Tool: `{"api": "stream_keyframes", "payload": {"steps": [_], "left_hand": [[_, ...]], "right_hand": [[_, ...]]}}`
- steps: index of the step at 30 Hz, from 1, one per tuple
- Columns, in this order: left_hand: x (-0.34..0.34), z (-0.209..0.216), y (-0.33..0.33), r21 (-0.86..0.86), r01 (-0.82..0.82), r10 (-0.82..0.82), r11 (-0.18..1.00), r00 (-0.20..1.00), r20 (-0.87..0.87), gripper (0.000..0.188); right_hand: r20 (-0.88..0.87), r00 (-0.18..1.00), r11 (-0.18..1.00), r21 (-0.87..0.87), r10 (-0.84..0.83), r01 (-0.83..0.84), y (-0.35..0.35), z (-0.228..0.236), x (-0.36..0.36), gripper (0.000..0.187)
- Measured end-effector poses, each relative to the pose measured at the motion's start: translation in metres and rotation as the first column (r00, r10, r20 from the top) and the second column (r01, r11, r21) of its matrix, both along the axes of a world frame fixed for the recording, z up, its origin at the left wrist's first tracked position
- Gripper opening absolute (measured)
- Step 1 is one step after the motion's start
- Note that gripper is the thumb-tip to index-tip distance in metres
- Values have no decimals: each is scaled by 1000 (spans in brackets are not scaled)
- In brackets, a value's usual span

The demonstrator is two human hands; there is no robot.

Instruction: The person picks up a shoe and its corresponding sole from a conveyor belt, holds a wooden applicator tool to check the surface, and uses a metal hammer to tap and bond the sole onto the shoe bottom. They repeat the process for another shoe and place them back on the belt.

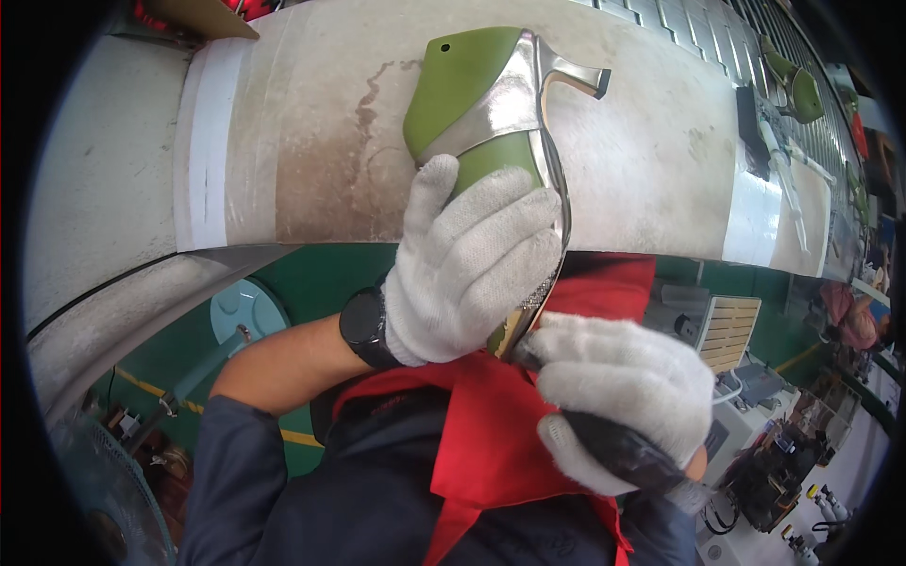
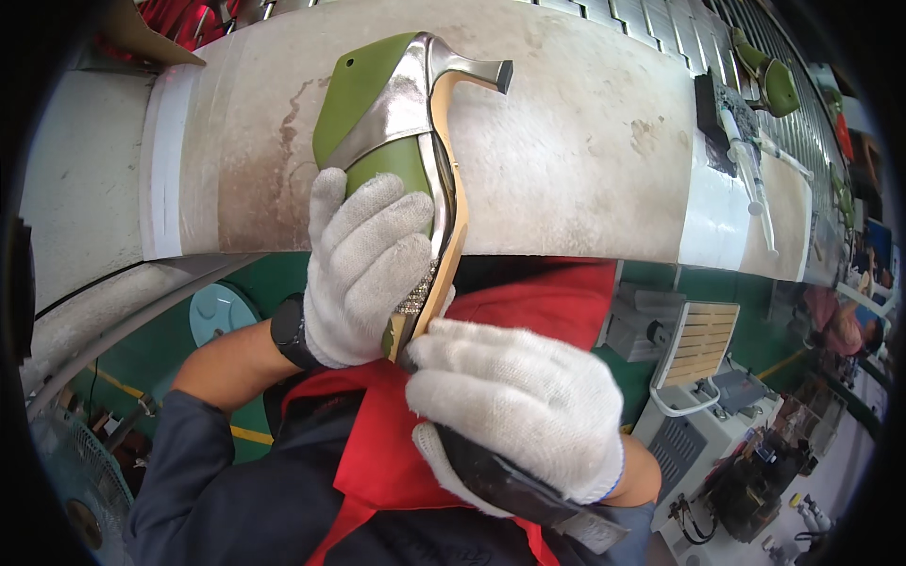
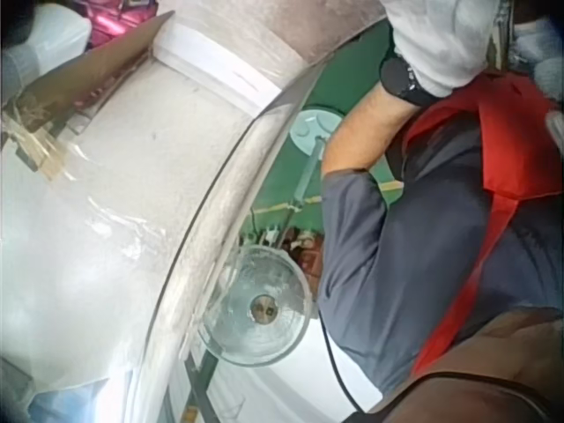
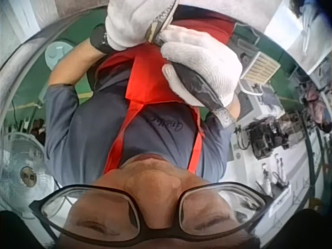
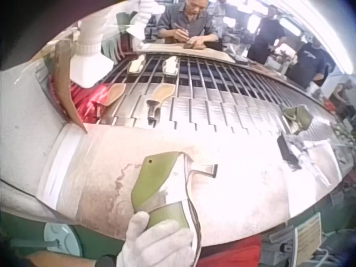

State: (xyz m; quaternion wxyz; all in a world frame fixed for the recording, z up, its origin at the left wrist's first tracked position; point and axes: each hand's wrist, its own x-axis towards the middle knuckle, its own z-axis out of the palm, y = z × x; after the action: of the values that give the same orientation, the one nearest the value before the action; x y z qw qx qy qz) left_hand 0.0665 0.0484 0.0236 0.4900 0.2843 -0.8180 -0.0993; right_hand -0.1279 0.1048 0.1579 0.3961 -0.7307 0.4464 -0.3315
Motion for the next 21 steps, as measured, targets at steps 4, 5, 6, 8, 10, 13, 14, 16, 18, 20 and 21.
{"api": "stream_keyframes", "payload": {"steps": [4, 5, 6, 8, 10, 13, 14, 16, 18, 20, 21], "left_hand": [[0, -3, 2, 2, -13, 13, 1000, 1000, -26, 50], [-2, -2, 0, -3, -12, 12, 1000, 999, -36, 50], [-3, -2, -1, -10, -14, 13, 1000, 999, -44, 50], [-4, -3, -1, -13, -15, 15, 1000, 999, -47, 50], [-2, -2, -1, -17, -16, 15, 1000, 999, -41, 50], [-3, -9, -2, -7, -25, 24, 1000, 998, -57, 44], [-3, -10, -3, -3, -16, 16, 1000, 998, -59, 44], [2, -4, 0, 15, 28, -28, 999, 999, -34, 43], [-1, -4, -2, 27, 13, -11, 1000, 998, -64, 40], [-3, -5, -6, -14, 12, -13, 1000, 998, -61, 35], [-5, -8, -4, -6, -7, 6, 1000, 996, -93, 31]], "right_hand": [[0, 1000, 1000, 6, 21, -21, 21, -10, 7, 31], [24, 999, 998, 53, 30, -32, 23, -9, 6, 32], [49, 998, 994, 98, 40, -44, 23, -9, 4, 33], [92, 996, 989, 141, 22, -35, 23, -7, 1, 30], [354, 929, 951, 310, -109, -6, 12, -3, -2, 26], [250, 920, 944, 212, -301, 251, 11, -15, -1, 26], [201, 939, 946, 222, -280, 235, 7, -15, -9, 28], [283, 899, 915, 326, -333, 236, 2, -12, -9, 30], [355, 847, 873, 430, -396, 228, -5, -11, -13, 32], [393, 841, 861, 485, -373, 156, -16, -14, -22, 34], [378, 834, 843, 508, -402, 176, -22, -13, -24, 32]]}}
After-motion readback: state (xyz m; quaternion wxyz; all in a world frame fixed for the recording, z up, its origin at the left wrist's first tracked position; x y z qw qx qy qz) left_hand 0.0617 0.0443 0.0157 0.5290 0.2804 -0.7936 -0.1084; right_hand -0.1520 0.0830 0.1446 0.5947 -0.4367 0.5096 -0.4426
